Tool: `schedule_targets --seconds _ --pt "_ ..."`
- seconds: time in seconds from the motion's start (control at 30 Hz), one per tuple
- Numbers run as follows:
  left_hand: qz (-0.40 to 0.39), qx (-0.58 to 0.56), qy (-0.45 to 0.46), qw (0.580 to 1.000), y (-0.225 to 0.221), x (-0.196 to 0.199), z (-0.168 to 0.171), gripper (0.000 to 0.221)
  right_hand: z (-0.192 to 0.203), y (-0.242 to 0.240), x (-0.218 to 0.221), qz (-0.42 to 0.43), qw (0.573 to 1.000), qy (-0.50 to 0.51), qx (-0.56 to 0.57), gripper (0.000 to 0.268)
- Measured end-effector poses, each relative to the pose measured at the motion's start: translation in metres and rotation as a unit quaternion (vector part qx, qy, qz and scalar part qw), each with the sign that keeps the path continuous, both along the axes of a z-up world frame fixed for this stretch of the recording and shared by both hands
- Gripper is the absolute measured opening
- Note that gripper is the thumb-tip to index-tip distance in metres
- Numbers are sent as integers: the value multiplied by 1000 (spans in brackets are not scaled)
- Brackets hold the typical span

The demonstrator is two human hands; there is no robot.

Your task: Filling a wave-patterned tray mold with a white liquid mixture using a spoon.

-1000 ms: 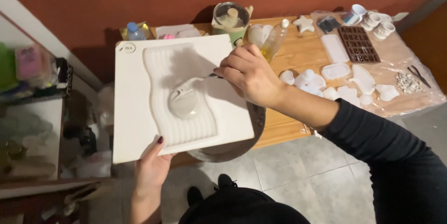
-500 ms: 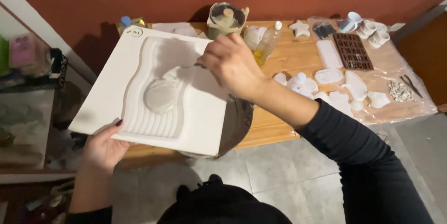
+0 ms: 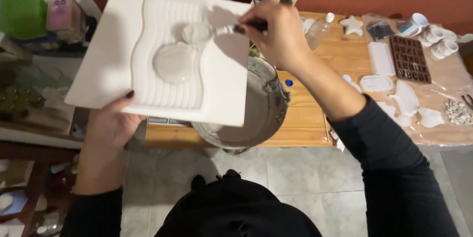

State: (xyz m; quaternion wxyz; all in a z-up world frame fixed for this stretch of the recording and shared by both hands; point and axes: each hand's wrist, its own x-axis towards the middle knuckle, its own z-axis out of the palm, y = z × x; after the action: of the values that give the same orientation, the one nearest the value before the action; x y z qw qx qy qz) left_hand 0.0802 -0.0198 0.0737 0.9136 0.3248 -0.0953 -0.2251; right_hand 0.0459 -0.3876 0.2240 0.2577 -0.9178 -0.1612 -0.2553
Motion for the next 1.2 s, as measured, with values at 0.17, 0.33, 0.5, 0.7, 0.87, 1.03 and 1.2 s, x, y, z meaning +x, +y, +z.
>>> schedule_targets --seconds 0.17,0.33,0.5,0.7,0.87,1.03,1.2 --pt "-8 -30 -21 999 2 -1 1 61 22 14 35 30 992 -70 -102 14" --pt "17 35 29 999 15 -1 -84 42 15 10 60 34 993 24 -106 11" --pt "100 195 4 976 0 -39 -77 43 4 27 40 7 987 151 -58 15" --pt "88 76 26 993 -30 -68 -20 65 -57 27 45 -72 946 314 -25 34" --pt "70 31 6 997 -34 -73 -50 62 -75 34 45 -116 942 314 -1 37" --pt "73 17 23 997 -31 -72 -70 49 -72 24 39 -149 939 309 -18 32" --pt "72 46 49 995 -22 -71 -67 52 -76 -6 30 -149 933 326 -16 32"
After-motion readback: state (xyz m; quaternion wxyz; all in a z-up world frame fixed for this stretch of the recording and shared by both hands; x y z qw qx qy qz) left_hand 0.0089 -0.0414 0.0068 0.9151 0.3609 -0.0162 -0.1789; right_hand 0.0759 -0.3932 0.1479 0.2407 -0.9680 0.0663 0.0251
